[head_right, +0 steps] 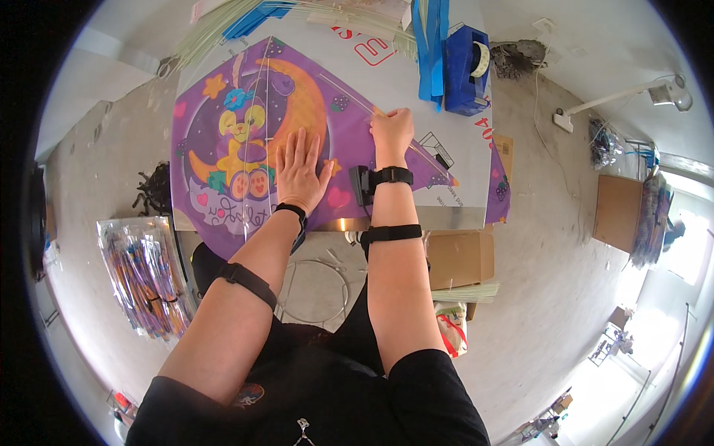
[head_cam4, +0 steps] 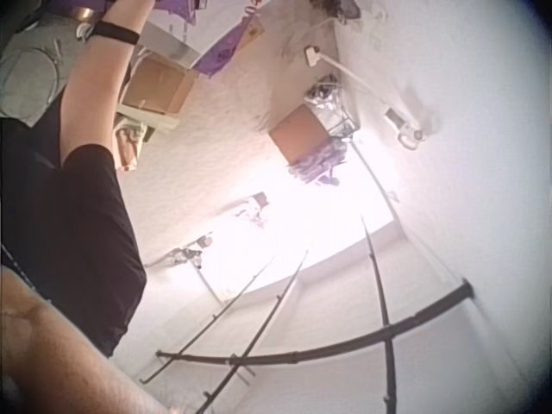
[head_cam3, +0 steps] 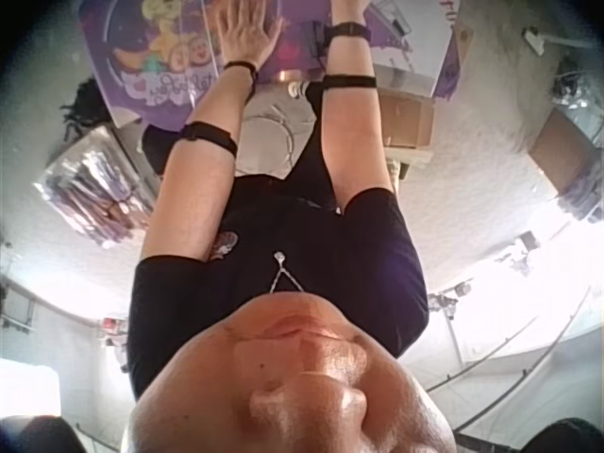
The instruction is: The person unfolds a purple kite sail on a table, smooths it out, and inserts a thin rod into the sail's pockets. They then pull tape from a dispenser and apply pieces to secure the rod to the sail.
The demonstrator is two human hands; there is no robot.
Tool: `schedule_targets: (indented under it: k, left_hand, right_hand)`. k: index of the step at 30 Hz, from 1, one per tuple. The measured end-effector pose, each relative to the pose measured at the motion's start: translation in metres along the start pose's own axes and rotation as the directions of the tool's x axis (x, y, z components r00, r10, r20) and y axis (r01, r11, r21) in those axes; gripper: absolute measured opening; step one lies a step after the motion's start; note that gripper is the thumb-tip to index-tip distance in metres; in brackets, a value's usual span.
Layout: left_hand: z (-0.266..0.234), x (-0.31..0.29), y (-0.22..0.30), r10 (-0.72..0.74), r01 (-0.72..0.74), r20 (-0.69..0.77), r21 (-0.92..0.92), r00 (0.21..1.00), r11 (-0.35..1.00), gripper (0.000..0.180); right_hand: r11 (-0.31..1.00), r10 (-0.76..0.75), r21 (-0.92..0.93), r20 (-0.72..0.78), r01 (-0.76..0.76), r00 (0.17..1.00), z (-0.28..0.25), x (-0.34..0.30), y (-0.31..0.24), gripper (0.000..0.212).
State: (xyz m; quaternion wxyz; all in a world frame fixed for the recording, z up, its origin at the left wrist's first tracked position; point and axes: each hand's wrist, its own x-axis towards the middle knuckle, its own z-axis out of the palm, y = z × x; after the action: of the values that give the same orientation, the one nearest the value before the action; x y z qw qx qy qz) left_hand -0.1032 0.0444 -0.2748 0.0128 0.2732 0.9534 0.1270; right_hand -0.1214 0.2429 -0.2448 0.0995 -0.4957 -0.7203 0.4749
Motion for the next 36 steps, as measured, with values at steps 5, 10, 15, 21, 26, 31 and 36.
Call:
schedule_targets:
  k: [5,10,15,21,26,31,36]
  left_hand:
    - [0.000,0.000,0.001,-0.001,0.001,-0.001,-0.006,1.000,1.000,0.062]
    - [-0.001,0.000,0.001,-0.002,0.002,0.010,-0.005,1.000,1.000,0.062]
    - [0.000,-0.001,-0.001,-0.012,0.012,0.017,-0.004,1.000,1.000,0.062]
    - [-0.003,0.000,0.001,-0.015,0.015,0.046,0.006,0.999,1.000,0.063]
    - [-0.003,0.001,0.002,-0.017,0.016,0.059,0.020,0.998,1.000,0.063]
    - [-0.002,-0.001,0.000,-0.016,0.015,0.041,0.018,0.999,1.000,0.062]
    - [-0.001,0.000,0.002,-0.005,0.005,0.031,-0.005,1.000,1.000,0.062]
  right_hand:
    - [0.997,-0.037,-0.073,0.028,0.038,0.999,0.002,0.004,-0.002,0.022]
    - [0.967,-0.009,-0.251,0.144,0.045,0.990,-0.001,0.018,-0.009,0.025]
    - [0.906,0.077,-0.420,0.274,0.047,0.959,-0.011,0.026,-0.019,0.026]
    - [0.781,0.008,-0.611,0.221,0.132,0.975,-0.035,0.043,-0.016,0.048]
    - [0.645,0.001,-0.755,0.159,0.121,0.987,-0.035,0.031,-0.025,0.061]
    - [0.681,-0.058,-0.711,0.188,0.177,0.980,-0.043,0.015,-0.039,0.063]
    - [0.540,-0.246,-0.801,0.141,0.257,0.959,-0.026,0.015,-0.011,0.070]
